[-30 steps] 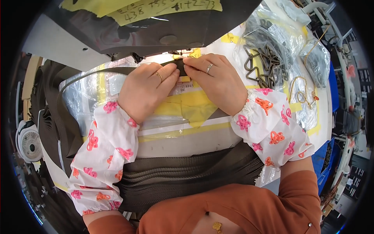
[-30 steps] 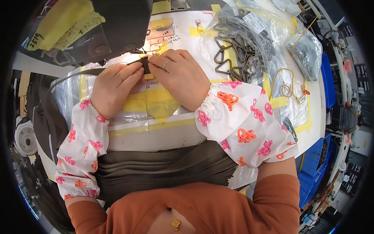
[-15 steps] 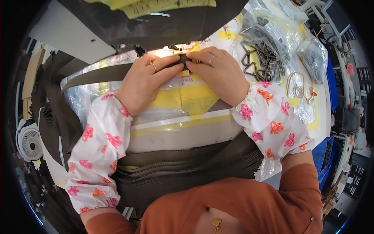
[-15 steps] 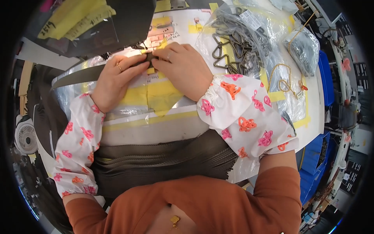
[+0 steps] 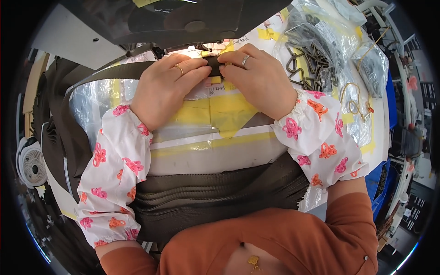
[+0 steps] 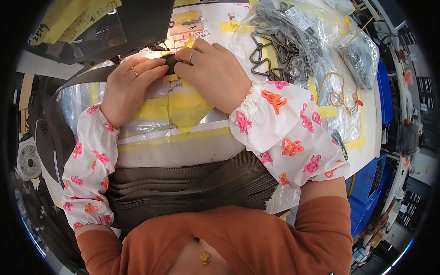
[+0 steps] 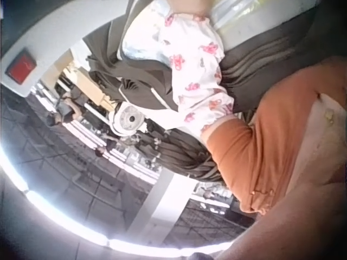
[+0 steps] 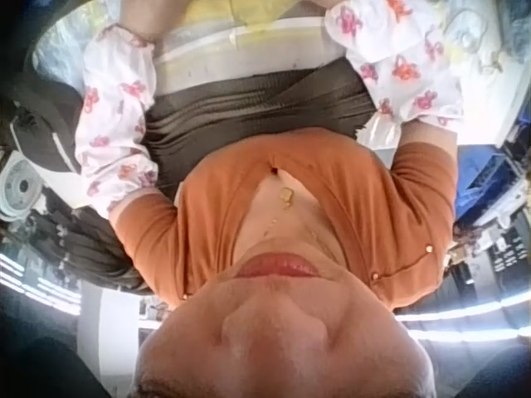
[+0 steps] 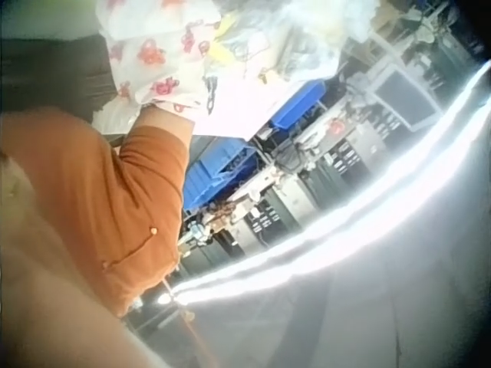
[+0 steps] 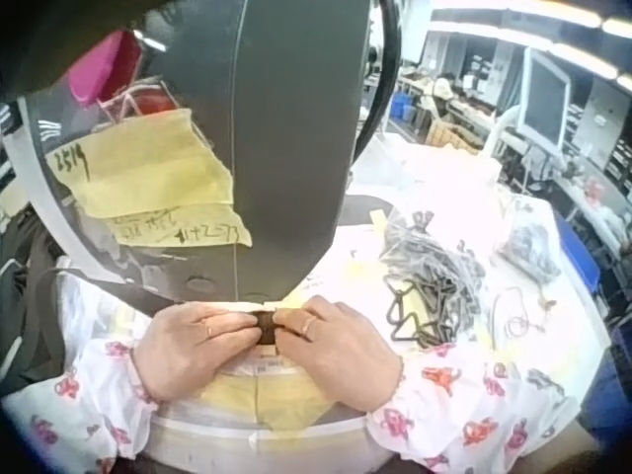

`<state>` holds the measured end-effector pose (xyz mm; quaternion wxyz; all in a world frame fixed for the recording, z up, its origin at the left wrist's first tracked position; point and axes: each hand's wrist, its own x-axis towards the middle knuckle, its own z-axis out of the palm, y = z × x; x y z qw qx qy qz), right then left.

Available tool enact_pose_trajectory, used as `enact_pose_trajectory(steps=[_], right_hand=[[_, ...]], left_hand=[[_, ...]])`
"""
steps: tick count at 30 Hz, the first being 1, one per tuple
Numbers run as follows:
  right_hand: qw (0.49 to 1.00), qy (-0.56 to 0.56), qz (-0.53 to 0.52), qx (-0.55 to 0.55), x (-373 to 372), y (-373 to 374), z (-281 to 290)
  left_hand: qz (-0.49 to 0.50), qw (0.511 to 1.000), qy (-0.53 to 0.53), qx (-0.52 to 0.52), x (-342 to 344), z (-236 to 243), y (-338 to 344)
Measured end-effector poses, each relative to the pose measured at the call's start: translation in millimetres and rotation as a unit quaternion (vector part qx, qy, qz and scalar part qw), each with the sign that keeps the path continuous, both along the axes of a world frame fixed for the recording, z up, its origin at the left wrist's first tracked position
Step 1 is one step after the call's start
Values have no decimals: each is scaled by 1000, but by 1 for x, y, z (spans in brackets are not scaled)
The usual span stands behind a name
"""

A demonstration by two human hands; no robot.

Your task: Sewing small clips or hardware onto fabric straps using an industrial sewing machine.

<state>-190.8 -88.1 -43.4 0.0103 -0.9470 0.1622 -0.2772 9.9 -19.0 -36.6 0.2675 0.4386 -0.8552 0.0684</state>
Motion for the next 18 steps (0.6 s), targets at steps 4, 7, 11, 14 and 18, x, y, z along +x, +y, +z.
enact_pose_trajectory(steps=[4,7,11,14,18], right_hand=[[1000,-12,2,1,-1,-1,-5],[1000,-19,10,4,-3,-2,-7],[998,38,-22,-38,-1,9,5],[998,-24,-38,49,-8,4,-4],[1000,-7,1,-13,-7,3,-5]], left_hand=[[6,998,49,49,3,-3,-4],[-18,998,37,56,6,-4,-3],[-37,997,-49,51,5,6,-6],[-17,998,-37,44,3,-6,-3],[0,997,-23,71,1,0,3]])
